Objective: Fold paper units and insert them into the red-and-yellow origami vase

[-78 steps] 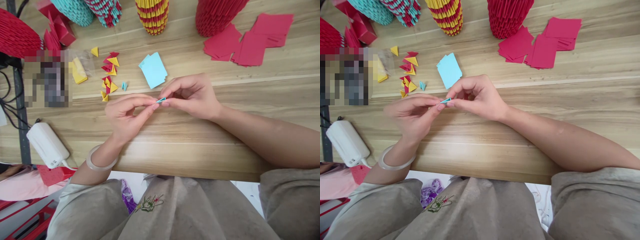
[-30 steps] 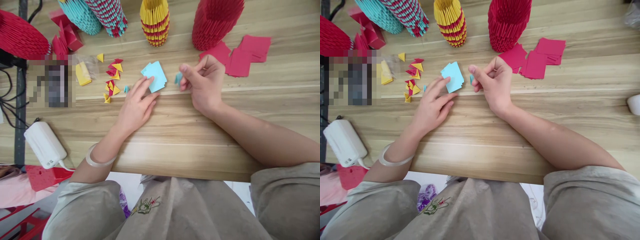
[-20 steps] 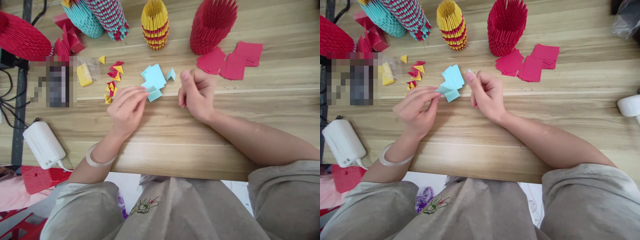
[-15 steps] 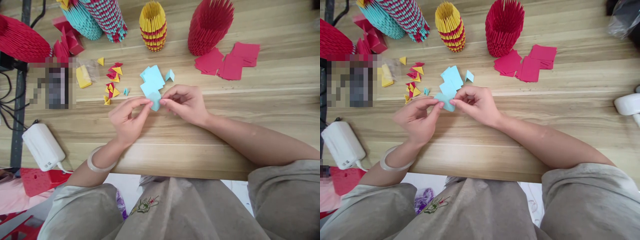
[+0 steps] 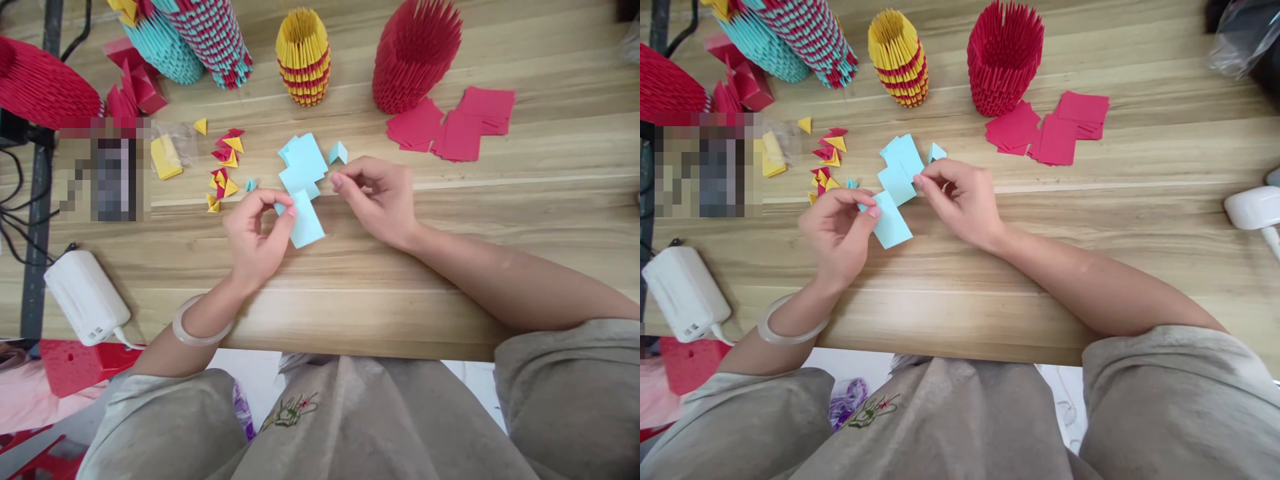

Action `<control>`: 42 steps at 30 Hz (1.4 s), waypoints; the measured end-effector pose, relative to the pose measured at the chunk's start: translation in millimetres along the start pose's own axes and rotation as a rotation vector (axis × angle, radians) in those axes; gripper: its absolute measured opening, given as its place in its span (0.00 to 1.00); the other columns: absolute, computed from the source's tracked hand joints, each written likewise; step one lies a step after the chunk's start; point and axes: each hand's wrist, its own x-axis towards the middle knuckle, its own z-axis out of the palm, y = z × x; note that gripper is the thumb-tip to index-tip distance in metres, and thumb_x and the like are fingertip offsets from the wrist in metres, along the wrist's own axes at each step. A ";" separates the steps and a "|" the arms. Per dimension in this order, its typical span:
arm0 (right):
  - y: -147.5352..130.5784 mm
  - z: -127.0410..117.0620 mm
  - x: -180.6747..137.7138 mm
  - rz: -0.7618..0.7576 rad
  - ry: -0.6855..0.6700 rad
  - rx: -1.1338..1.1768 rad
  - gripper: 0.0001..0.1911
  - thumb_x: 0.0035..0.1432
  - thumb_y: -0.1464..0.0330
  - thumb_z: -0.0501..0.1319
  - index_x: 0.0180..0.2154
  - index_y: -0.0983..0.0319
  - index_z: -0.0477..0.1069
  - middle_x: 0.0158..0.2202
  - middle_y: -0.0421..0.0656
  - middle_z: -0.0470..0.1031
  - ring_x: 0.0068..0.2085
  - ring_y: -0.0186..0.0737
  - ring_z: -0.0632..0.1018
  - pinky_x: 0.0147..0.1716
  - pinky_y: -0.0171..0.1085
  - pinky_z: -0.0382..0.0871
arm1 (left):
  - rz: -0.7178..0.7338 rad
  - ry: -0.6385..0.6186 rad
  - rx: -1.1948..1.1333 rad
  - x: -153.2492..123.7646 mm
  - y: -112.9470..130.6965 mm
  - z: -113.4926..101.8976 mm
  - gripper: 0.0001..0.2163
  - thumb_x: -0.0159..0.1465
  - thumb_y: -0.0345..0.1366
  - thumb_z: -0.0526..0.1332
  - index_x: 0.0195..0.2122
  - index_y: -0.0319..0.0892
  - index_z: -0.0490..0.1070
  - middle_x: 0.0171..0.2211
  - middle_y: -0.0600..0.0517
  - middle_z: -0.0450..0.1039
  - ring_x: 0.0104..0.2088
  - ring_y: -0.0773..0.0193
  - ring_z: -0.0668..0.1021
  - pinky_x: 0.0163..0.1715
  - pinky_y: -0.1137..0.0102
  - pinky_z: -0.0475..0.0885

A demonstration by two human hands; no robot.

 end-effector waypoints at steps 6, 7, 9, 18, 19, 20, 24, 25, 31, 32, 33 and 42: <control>12.5 -8.0 12.9 -0.053 -0.073 -0.188 0.20 0.59 0.53 0.58 0.49 0.55 0.70 0.50 0.47 0.75 0.57 0.49 0.71 0.57 0.48 0.64 | -0.084 0.012 -0.070 6.0 -18.5 -1.5 0.05 0.57 0.27 0.61 0.26 0.45 0.70 0.24 0.56 0.71 0.30 0.65 0.76 0.29 0.70 0.71; 14.6 -8.3 13.9 -0.064 -0.091 -0.198 0.22 0.59 0.53 0.58 0.51 0.54 0.68 0.53 0.47 0.73 0.60 0.49 0.68 0.60 0.49 0.61 | -0.107 0.028 -0.091 6.4 -20.7 -0.5 0.06 0.57 0.27 0.61 0.26 0.45 0.70 0.24 0.56 0.71 0.32 0.64 0.78 0.31 0.70 0.72; 17.7 -8.2 15.7 -0.081 -0.114 -0.215 0.24 0.59 0.53 0.57 0.54 0.55 0.65 0.57 0.48 0.70 0.62 0.50 0.65 0.63 0.51 0.57 | -0.149 0.057 -0.132 7.3 -24.1 1.8 0.06 0.55 0.27 0.61 0.27 0.45 0.71 0.25 0.56 0.71 0.37 0.61 0.79 0.34 0.69 0.73; -4.1 27.2 54.5 -0.146 -0.169 -0.754 0.38 0.44 0.50 0.68 0.52 0.63 0.63 0.55 0.55 0.68 0.58 0.62 0.66 0.58 0.58 0.58 | -0.150 0.185 -0.222 12.0 -17.7 0.5 0.04 0.54 0.28 0.60 0.24 0.44 0.70 0.25 0.56 0.73 0.29 0.66 0.76 0.29 0.71 0.71; -10.2 33.4 60.5 -0.099 -0.196 -0.849 0.37 0.44 0.50 0.67 0.51 0.65 0.63 0.53 0.55 0.69 0.57 0.62 0.67 0.56 0.59 0.60 | -0.152 0.194 -0.222 12.1 -14.5 -0.3 0.04 0.54 0.28 0.60 0.24 0.44 0.70 0.25 0.56 0.73 0.29 0.67 0.76 0.29 0.71 0.70; -16.0 38.7 66.0 -0.054 -0.220 -0.936 0.36 0.45 0.52 0.67 0.50 0.67 0.63 0.51 0.56 0.70 0.56 0.63 0.68 0.54 0.58 0.62 | -0.161 0.199 -0.224 12.3 -11.3 -0.9 0.04 0.53 0.28 0.60 0.24 0.44 0.70 0.24 0.56 0.72 0.28 0.67 0.75 0.29 0.71 0.70; -29.5 46.1 80.6 0.042 -0.301 -1.077 0.25 0.50 0.65 0.65 0.48 0.70 0.63 0.47 0.57 0.73 0.50 0.58 0.73 0.47 0.49 0.69 | -0.189 0.233 -0.242 13.7 -3.0 -2.3 0.05 0.51 0.27 0.60 0.23 0.43 0.71 0.22 0.56 0.71 0.26 0.67 0.73 0.27 0.71 0.68; -29.7 44.9 81.8 0.041 -0.327 -1.070 0.23 0.50 0.68 0.64 0.47 0.70 0.64 0.46 0.56 0.73 0.48 0.55 0.75 0.45 0.46 0.70 | -0.189 0.243 -0.245 14.5 -2.3 -2.8 0.05 0.51 0.27 0.60 0.23 0.44 0.71 0.22 0.56 0.71 0.26 0.68 0.73 0.27 0.72 0.67; -23.7 34.9 60.5 -0.051 -0.438 -0.966 0.19 0.51 0.70 0.59 0.47 0.66 0.64 0.46 0.53 0.73 0.46 0.50 0.74 0.44 0.44 0.69 | -0.139 0.391 -0.338 24.1 -2.2 -12.2 0.07 0.52 0.25 0.61 0.22 0.44 0.71 0.22 0.56 0.70 0.26 0.68 0.71 0.26 0.72 0.66; -25.0 34.7 52.0 -0.066 -0.466 -0.942 0.19 0.51 0.71 0.59 0.47 0.66 0.65 0.46 0.53 0.73 0.46 0.51 0.74 0.45 0.44 0.69 | -0.134 0.415 -0.356 26.0 -1.9 -14.6 0.07 0.53 0.25 0.61 0.22 0.44 0.71 0.22 0.56 0.69 0.26 0.68 0.71 0.26 0.71 0.65; -27.4 35.2 42.4 -0.081 -0.497 -0.922 0.19 0.51 0.71 0.59 0.46 0.67 0.65 0.45 0.53 0.73 0.47 0.51 0.73 0.47 0.45 0.68 | -0.133 0.431 -0.371 27.8 -1.3 -16.8 0.07 0.53 0.25 0.61 0.22 0.44 0.71 0.22 0.56 0.68 0.26 0.68 0.71 0.26 0.71 0.65; -49.8 33.4 -5.6 -0.223 -0.563 -0.830 0.26 0.56 0.61 0.60 0.53 0.69 0.63 0.52 0.58 0.68 0.54 0.55 0.69 0.54 0.52 0.65 | -0.224 0.472 -0.397 36.1 -2.5 -23.2 0.06 0.53 0.29 0.63 0.22 0.45 0.70 0.21 0.56 0.66 0.25 0.68 0.70 0.24 0.69 0.64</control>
